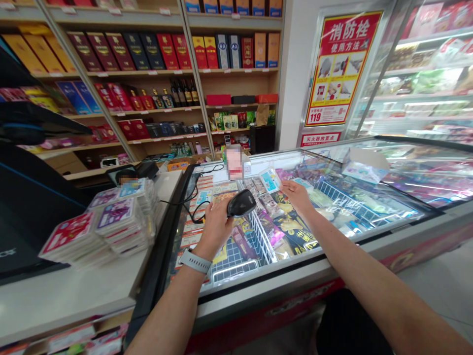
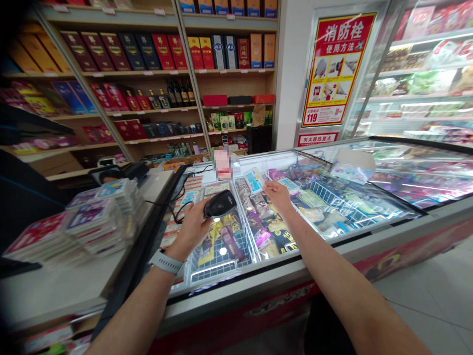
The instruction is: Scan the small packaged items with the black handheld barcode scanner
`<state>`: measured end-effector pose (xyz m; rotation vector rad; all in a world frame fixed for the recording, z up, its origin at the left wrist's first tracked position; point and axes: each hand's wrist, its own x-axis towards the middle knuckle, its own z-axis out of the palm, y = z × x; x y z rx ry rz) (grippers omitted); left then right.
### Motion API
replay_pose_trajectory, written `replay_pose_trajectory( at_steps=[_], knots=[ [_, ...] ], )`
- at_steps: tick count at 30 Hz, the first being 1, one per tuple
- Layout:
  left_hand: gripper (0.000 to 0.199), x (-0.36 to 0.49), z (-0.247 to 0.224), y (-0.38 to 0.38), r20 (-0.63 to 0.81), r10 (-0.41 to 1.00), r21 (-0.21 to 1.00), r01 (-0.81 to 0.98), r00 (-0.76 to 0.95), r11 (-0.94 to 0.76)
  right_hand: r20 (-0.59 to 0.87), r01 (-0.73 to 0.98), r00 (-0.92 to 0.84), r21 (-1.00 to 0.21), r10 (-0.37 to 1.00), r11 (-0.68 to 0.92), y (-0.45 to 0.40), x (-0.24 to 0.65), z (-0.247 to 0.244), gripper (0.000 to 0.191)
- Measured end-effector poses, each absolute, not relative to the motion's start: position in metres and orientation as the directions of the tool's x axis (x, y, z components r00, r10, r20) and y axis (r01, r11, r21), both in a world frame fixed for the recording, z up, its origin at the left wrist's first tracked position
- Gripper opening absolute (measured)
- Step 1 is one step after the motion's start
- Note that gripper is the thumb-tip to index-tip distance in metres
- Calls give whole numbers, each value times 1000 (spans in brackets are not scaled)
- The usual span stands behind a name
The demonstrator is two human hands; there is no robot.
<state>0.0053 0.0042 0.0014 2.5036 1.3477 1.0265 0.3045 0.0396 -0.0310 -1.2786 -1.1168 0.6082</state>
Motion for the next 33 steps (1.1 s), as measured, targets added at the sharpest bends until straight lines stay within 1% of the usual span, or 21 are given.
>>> replay_pose_trajectory(
  at_steps=[11, 20, 27, 33],
  knots=[
    [52, 5, 0, 5, 517, 768, 379, 703, 378, -602, 299, 212, 383, -949, 874, 232, 37, 303, -29, 47],
    [52, 6, 0, 3, 483, 784, 388, 708, 390, -591, 298, 203, 386, -951, 873, 235, 38, 303, -30, 46],
    [51, 5, -1, 3, 489, 783, 387, 708, 385, -590, 292, 182, 382, -954, 877, 238, 38, 304, -30, 43],
    [53, 5, -1, 3, 489, 780, 376, 712, 391, -593, 273, 144, 386, -961, 881, 234, 38, 305, -30, 47]
  ],
)
